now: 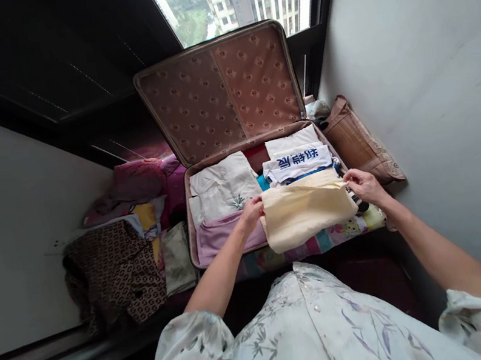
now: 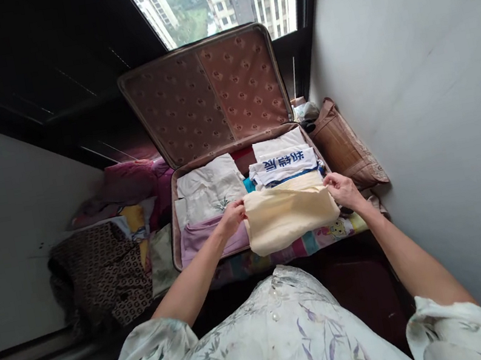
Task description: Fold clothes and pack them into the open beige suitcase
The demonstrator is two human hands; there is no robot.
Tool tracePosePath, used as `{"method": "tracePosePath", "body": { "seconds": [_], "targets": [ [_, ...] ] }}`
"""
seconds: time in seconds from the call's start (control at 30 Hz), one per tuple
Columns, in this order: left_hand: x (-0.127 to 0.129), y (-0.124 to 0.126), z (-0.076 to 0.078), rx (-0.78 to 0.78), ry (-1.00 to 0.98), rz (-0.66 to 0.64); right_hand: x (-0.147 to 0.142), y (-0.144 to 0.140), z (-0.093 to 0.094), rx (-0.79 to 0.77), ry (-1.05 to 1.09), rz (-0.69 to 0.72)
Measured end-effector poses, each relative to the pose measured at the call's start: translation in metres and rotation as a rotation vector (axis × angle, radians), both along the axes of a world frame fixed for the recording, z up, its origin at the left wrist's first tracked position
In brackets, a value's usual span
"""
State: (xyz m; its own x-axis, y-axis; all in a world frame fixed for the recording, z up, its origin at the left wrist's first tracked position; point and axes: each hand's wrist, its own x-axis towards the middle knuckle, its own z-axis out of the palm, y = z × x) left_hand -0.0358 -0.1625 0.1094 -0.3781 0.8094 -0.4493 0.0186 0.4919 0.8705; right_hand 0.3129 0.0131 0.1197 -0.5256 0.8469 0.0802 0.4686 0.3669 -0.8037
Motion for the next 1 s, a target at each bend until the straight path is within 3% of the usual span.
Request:
{"method": "tracePosePath", "body": {
  "seconds": [0.1,0.23,0.37,0.5,0.57,0.63,0.87,1.0],
  "targets": [
    [0.01,-0.049,0.009,0.122,0.047,-0.335,0.031,-0.047,0.0,-0.024,0.048,0.09],
    [0.034,-0.111,0.001,0.252,0.343,-0.645,0.066,-0.104,-0.018,-0.093,0.004,0.109],
    [0.054,-0.136,-0.015,0.343,0.588,-0.653,0.081,-0.136,-0.032,-0.141,-0.033,0.047],
    [0.059,-0.137,-0.019,0.407,0.661,-0.538,0.082,-0.148,-0.024,-0.127,-0.027,-0.008],
    [0.057,-0.136,-0.013,0.432,0.686,-0.497,0.081,-0.15,-0.013,-0.1,-0.025,-0.031],
    [0.054,-0.135,-0.003,0.457,0.716,-0.535,0.079,-0.152,0.002,-0.055,-0.014,-0.018],
    [0.044,-0.126,0.044,0.407,0.854,-1.114,0.071,-0.142,0.074,0.141,-0.055,0.231],
    [0.037,-0.117,0.074,0.395,0.837,-1.156,0.065,-0.139,0.125,0.195,-0.181,0.33]
  ]
}}
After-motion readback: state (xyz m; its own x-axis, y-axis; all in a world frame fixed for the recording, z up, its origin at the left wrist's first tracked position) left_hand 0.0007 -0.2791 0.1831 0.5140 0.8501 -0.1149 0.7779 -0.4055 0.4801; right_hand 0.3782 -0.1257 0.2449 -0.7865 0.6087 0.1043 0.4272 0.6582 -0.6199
